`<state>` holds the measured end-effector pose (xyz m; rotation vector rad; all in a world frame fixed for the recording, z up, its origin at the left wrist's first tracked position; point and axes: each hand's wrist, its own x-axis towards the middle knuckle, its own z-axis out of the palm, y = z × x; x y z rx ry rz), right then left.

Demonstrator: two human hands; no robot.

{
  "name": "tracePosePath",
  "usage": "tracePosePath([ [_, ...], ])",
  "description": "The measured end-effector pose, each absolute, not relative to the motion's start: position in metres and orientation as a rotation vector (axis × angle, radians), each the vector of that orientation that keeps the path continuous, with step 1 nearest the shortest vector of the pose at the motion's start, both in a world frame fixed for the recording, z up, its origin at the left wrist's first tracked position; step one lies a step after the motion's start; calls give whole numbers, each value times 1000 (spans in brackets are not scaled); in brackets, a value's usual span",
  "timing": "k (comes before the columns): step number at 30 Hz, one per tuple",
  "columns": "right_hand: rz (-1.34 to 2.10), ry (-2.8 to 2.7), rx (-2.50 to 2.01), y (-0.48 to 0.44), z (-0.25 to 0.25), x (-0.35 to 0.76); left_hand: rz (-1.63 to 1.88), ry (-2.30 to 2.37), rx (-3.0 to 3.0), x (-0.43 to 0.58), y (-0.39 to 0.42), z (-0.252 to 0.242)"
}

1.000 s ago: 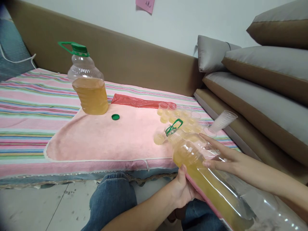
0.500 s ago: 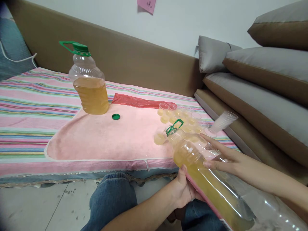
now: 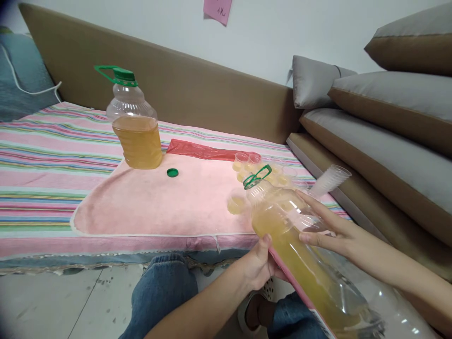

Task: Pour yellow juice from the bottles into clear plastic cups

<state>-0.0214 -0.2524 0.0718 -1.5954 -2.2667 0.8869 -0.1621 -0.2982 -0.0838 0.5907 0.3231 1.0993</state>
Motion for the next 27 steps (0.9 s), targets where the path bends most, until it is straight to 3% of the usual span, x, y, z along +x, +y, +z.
tracePosePath([
  [9,804,-2187,-1344,-272,60,-24,1088,504,754,-204,-303,-54],
  [17,807,-2033,-898,-291,16,-48,1191,478,1012,-268,-327,-18],
  [27,874,-1748,-502,-291,-10,-176,1685,958,990,-343,-361,-12],
])
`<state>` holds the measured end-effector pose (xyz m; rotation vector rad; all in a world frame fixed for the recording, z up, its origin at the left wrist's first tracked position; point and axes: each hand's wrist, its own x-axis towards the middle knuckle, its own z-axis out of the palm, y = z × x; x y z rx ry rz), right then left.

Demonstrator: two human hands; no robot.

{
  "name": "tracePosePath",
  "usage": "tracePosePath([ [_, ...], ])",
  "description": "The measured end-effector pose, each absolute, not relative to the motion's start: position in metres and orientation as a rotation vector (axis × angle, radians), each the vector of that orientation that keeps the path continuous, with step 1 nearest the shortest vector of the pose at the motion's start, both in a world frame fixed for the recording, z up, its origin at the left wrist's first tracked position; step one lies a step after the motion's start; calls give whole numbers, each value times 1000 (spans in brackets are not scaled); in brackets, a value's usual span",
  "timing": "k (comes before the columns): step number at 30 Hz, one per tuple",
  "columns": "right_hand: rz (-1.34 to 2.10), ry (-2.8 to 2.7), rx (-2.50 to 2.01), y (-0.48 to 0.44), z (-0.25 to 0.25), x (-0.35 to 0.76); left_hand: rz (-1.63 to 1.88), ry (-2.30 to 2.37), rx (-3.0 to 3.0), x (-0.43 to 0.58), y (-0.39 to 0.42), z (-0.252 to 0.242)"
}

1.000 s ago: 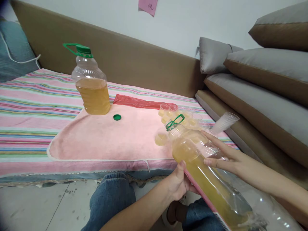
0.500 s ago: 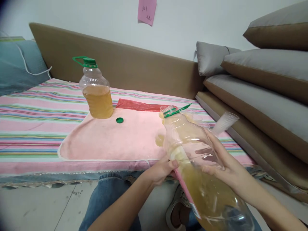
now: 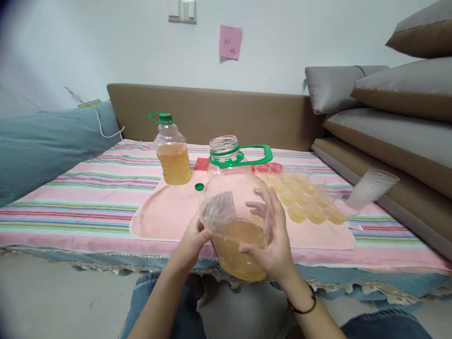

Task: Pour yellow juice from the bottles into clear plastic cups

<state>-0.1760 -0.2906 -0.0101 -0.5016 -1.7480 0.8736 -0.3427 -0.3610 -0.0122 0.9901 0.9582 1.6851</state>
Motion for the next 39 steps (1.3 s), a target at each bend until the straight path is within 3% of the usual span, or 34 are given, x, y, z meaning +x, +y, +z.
tracePosePath([
  [9,1063,-1577,-270,-247,-31,-305,2250,1507,303,-387,-376,-18],
  [22,1158,-1602,-98,-229,-59,-412,2052,1742,8,-439,-371,-52],
  [34,1089,-1897,-314,-231,-33,-324,2236,1732,215,-384,-368,-17],
  [39,880,-2126,-390,-236,-23,-217,2478,1905,802,-361,-359,-15],
])
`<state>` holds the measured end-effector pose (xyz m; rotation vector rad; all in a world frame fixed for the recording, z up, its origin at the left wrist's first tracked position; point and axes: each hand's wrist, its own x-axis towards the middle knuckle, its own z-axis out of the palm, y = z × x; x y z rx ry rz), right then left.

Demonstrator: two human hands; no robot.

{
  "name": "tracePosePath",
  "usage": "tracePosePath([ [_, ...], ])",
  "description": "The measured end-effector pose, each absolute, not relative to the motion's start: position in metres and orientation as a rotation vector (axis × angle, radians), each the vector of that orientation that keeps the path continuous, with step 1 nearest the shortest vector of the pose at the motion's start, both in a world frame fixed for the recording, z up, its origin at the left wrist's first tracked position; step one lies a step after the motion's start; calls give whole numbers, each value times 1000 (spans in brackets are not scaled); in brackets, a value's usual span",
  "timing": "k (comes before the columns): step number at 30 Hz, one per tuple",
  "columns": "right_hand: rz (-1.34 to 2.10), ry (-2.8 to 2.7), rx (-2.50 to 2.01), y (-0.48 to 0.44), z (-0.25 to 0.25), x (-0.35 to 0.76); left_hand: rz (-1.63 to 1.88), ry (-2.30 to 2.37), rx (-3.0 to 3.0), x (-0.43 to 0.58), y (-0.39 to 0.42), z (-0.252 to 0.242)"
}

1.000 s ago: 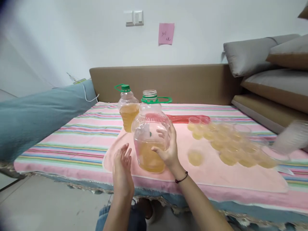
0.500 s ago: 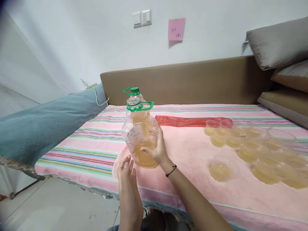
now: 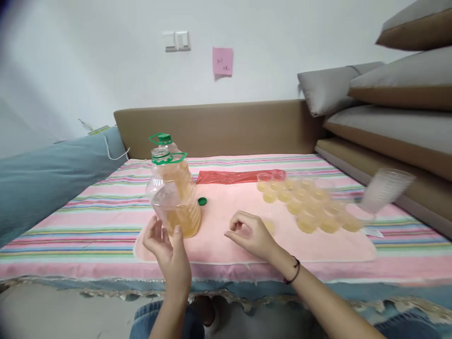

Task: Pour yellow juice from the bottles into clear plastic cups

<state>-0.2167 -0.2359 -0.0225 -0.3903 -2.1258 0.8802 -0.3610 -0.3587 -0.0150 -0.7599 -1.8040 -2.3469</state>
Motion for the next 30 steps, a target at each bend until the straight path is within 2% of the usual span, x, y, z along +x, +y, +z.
tracePosePath([
  [3,735,-2150,-580,-229,-36,-155,-2210,-1808,-1087,-346,-346,-20],
  [8,692,-2101,-738,-208,-66,-84,-2112,-2239,-1590,-314,-312,-38],
  [14,672,-2026,-881,-199,-76,-57,-1764,-2463,-1620,-276,-269,-61],
  [30,669,-2093,-947,-195,-79,-59,-1991,-2402,-1718,-255,-203,-72],
])
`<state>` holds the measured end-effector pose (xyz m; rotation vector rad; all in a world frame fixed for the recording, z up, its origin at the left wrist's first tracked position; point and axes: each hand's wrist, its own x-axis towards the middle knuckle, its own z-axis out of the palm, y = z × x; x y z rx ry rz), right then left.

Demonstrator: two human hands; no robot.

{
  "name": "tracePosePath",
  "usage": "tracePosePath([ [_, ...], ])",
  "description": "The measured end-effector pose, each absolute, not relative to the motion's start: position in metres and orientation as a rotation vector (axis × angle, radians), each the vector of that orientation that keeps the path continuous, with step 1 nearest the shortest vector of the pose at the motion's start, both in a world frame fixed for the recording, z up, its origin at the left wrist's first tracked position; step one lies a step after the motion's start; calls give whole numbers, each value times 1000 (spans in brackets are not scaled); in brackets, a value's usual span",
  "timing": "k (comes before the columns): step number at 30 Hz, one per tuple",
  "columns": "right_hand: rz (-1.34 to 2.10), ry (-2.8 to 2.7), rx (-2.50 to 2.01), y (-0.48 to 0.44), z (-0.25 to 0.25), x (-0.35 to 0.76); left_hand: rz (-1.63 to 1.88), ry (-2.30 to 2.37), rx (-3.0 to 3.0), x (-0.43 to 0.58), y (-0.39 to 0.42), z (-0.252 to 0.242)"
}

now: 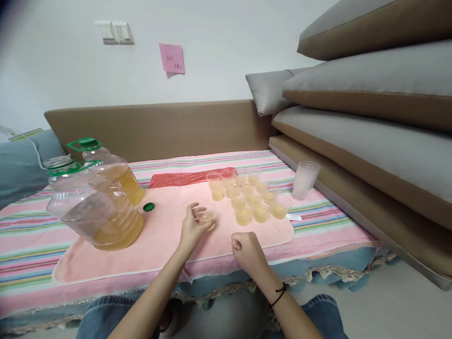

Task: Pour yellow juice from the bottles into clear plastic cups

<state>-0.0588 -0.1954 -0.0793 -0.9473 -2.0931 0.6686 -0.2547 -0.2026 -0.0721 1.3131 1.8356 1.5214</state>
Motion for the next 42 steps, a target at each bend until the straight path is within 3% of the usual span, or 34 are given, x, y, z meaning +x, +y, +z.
tracePosePath([
  [16,682,-2231,-1033,-203,-72,-71,1584,1740,1215,-241,-123,-76],
  [32,719,-2273,-1084,-208,-66,-71,1582,1707,1194,-231,-122,-82],
  [42,728,-2177,-1062,-196,-63,-57,1603,1916,1274,-238,-138,-67],
])
